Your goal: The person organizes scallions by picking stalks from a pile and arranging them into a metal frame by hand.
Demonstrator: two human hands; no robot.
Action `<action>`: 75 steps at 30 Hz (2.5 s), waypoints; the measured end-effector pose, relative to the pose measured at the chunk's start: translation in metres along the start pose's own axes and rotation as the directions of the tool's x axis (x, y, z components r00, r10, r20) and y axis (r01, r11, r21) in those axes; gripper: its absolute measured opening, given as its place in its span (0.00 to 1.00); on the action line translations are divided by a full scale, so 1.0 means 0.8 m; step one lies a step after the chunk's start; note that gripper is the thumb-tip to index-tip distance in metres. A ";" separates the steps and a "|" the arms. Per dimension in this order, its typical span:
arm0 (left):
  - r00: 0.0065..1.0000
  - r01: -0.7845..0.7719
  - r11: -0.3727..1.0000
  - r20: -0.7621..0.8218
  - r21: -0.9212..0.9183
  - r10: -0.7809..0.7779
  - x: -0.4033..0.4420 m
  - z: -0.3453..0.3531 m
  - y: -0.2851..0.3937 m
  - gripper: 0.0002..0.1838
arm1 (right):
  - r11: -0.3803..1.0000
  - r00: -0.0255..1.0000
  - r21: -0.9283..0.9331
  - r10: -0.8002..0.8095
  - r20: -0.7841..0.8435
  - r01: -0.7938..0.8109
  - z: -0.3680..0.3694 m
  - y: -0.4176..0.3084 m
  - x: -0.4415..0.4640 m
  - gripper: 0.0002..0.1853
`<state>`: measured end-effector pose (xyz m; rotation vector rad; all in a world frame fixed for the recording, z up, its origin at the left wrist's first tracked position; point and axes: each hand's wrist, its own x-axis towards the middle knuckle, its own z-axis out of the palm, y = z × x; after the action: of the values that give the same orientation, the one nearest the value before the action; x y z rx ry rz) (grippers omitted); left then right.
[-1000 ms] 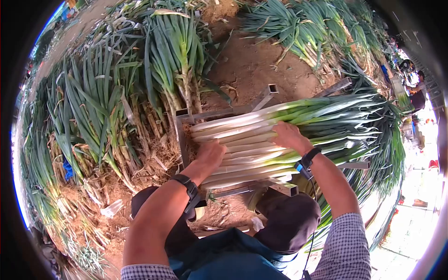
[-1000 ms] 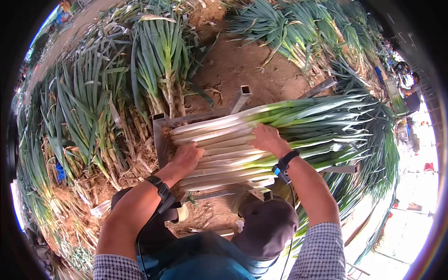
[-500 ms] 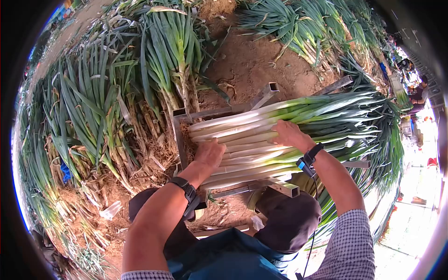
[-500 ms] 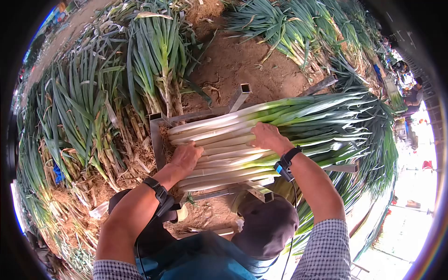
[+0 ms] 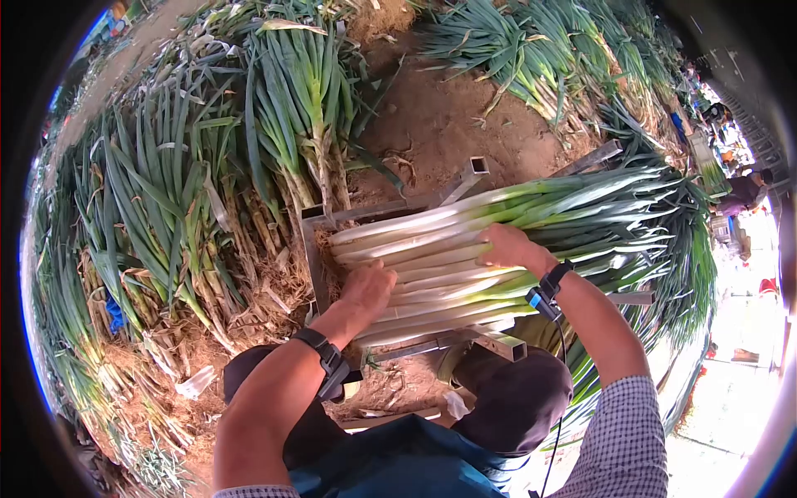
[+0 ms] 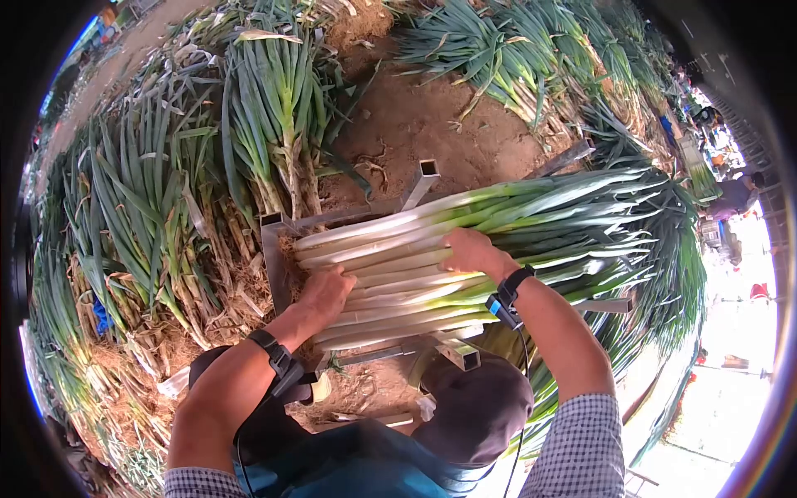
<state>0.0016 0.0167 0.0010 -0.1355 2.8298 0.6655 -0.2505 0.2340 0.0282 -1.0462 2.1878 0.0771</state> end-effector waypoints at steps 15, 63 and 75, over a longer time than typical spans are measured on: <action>0.985 0.158 0.975 -0.043 -0.153 -0.166 0.019 0.002 -0.002 0.18 | 0.964 0.766 -0.129 -0.265 -0.585 0.234 0.044 0.008 -0.031 0.13; 0.990 0.105 0.993 0.087 0.045 -0.108 0.038 0.000 0.005 0.11 | 0.906 0.515 -0.366 -0.422 -0.746 0.212 -0.002 -0.009 -0.017 0.07; 0.986 0.071 0.987 0.140 0.147 -0.092 0.039 0.007 0.011 0.16 | 0.938 0.544 -0.246 -0.342 -0.767 0.243 0.047 -0.005 -0.015 0.05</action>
<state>-0.0285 0.0261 -0.0074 -0.1701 2.7027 0.4363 -0.2215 0.2522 0.0084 -1.7579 2.7603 -0.5542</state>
